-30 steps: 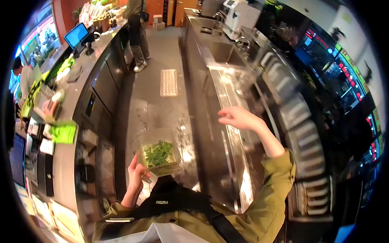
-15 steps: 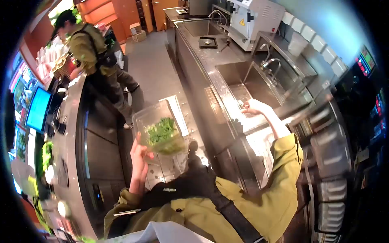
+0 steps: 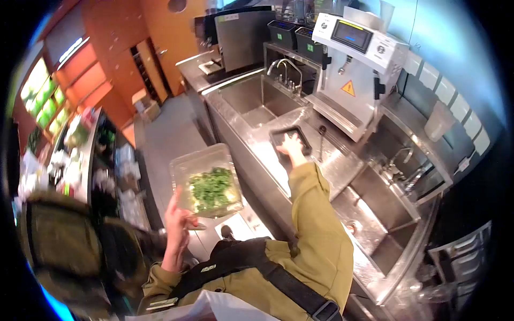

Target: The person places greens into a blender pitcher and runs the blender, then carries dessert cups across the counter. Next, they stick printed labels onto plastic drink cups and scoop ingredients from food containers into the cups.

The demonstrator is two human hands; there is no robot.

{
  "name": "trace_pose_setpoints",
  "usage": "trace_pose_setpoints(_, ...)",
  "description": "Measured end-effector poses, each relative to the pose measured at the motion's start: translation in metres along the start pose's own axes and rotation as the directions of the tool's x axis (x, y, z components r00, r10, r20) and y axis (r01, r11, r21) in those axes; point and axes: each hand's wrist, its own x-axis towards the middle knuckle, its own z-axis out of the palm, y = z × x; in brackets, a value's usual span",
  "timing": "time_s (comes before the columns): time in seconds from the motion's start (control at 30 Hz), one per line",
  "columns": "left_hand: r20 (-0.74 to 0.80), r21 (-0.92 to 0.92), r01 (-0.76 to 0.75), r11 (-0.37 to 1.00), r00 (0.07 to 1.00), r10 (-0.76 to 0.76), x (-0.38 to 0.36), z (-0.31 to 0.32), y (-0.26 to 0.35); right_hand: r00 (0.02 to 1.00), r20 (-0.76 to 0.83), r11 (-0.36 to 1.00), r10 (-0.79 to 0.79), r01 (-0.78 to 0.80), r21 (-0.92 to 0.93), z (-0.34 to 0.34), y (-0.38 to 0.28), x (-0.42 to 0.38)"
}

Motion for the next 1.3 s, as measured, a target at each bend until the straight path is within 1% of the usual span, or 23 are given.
trace_pose_setpoints(0.07, 0.192, 0.029, 0.009, 1.0, 0.981, -0.014, 0.097, -0.004, -0.001, 0.999, -0.039, 0.999, 0.013, -0.012, 0.029, -0.004, -0.007, 0.057)
trace_pose_setpoints(0.17, 0.372, 0.043, 0.155, 0.987, 0.914, -0.159, 0.205, 0.027, 0.004, 0.979, 0.1, 0.971, 0.178, -0.192, 0.146, -0.015, 0.006, 0.034)
trace_pose_setpoints(0.23, 0.501, -0.031, 0.28, 0.96, 0.835, -0.228, 0.263, 0.049, -0.005, 0.976, 0.111, 0.977, 0.188, -0.197, 0.077, -0.013, 0.005, 0.019)
trace_pose_setpoints(0.3, 0.596, 0.124, 0.205, 0.971, 0.767, -0.237, 0.319, 0.073, -0.023, 0.958, 0.043, 0.959, 0.283, -0.282, -0.016, -0.018, -0.019, 0.013)
trace_pose_setpoints(0.33, 0.642, 0.085, 0.249, 0.965, 0.727, -0.244, 0.34, 0.082, -0.034, 0.941, -0.029, 0.941, 0.338, -0.338, 0.018, -0.012, -0.029, 0.016)
trace_pose_setpoints(0.37, 0.685, 0.052, 0.289, 0.956, 0.686, -0.244, 0.36, 0.09, -0.044, 0.913, -0.105, 0.919, 0.395, -0.39, 0.06, 0.001, -0.035, 0.017)
trace_pose_setpoints(0.47, 0.765, 0.075, 0.333, 0.94, 0.585, -0.269, 0.395, 0.121, -0.062, 0.774, -0.072, 0.771, 0.629, -0.61, 0.184, 0.004, -0.044, -0.011)
trace_pose_setpoints(0.5, 0.791, 0.086, 0.335, 0.938, 0.549, -0.269, 0.408, 0.13, -0.066, 0.747, -0.155, 0.758, 0.646, -0.606, 0.241, 0.013, -0.034, -0.038)
trace_pose_setpoints(0.53, 0.825, 0.124, 0.345, 0.93, 0.485, -0.29, 0.417, 0.143, -0.071, 0.654, -0.143, 0.664, 0.743, -0.69, 0.289, 0.003, -0.03, -0.063)
trace_pose_setpoints(0.57, 0.813, 0.102, 0.483, 0.87, 0.464, -0.353, 0.419, 0.155, -0.077, 0.615, -0.152, 0.608, 0.774, -0.653, 0.451, -0.028, -0.031, -0.085)
trace_pose_setpoints(0.63, 0.863, 0.067, 0.53, 0.846, 0.395, -0.316, 0.421, 0.17, -0.095, 0.596, -0.281, 0.639, 0.752, -0.555, 0.533, -0.091, -0.041, -0.103)
trace_pose_setpoints(0.67, 0.852, 0.116, 0.506, 0.855, 0.392, -0.348, 0.421, 0.172, -0.109, 0.608, -0.32, 0.686, 0.727, -0.621, 0.38, -0.134, -0.059, -0.097)
trace_pose_setpoints(0.7, 0.83, 0.272, 0.418, 0.867, 0.355, -0.431, 0.423, 0.169, -0.118, 0.631, -0.327, 0.71, 0.704, -0.627, 0.32, -0.166, -0.082, -0.083)
trace_pose_setpoints(0.77, 0.824, 0.228, 0.493, 0.84, 0.361, -0.436, 0.402, 0.177, -0.109, 0.721, -0.331, 0.792, 0.609, -0.575, 0.205, -0.199, -0.102, -0.053)
trace_pose_setpoints(0.8, 0.79, 0.336, 0.477, 0.812, 0.327, -0.519, 0.392, 0.182, -0.094, 0.747, -0.332, 0.815, 0.576, -0.557, 0.162, -0.207, -0.107, -0.039)
trace_pose_setpoints(0.9, 0.823, 0.457, 0.515, 0.726, 0.066, -0.565, 0.381, 0.176, -0.129, 0.822, -0.244, 0.854, 0.515, -0.517, 0.061, -0.213, -0.116, -0.004)
trace_pose_setpoints(1.0, 0.908, 0.412, 0.146, 0.899, 0.015, -0.418, 0.428, 0.162, -0.134, 0.867, -0.246, 0.89, 0.434, -0.454, -0.029, -0.202, -0.12, 0.014)
trace_pose_setpoints(1.07, 0.962, 0.246, 0.114, 0.962, 0.089, -0.257, 0.466, 0.193, -0.101, 0.859, -0.256, 0.883, 0.444, -0.468, -0.038, -0.197, -0.122, 0.018)
trace_pose_setpoints(1.13, 0.986, 0.0, 0.065, 0.998, 0.166, -0.011, 0.487, 0.251, -0.07, 0.841, -0.252, 0.868, 0.478, -0.496, -0.011, -0.193, -0.127, 0.02)
trace_pose_setpoints(1.17, 0.989, -0.099, -0.009, 0.995, 0.114, 0.099, 0.488, 0.281, -0.064, 0.836, -0.271, 0.872, 0.477, -0.489, 0.024, -0.192, -0.129, 0.021)
trace_pose_setpoints(1.2, 0.974, -0.227, -0.16, 0.961, -0.056, 0.221, 0.481, 0.31, -0.067, 0.829, -0.291, 0.873, 0.478, -0.484, 0.057, -0.191, -0.129, 0.021)
trace_pose_setpoints(1.23, 0.921, -0.328, -0.309, 0.893, -0.313, 0.23, 0.476, 0.335, -0.064, 0.818, -0.312, 0.872, 0.483, -0.482, 0.088, -0.191, -0.129, 0.019)
trace_pose_setpoints(1.3, 0.785, -0.489, -0.352, 0.798, -0.576, 0.227, 0.452, 0.371, -0.078, 0.791, -0.36, 0.866, 0.495, -0.485, 0.126, -0.184, -0.127, 0.02)
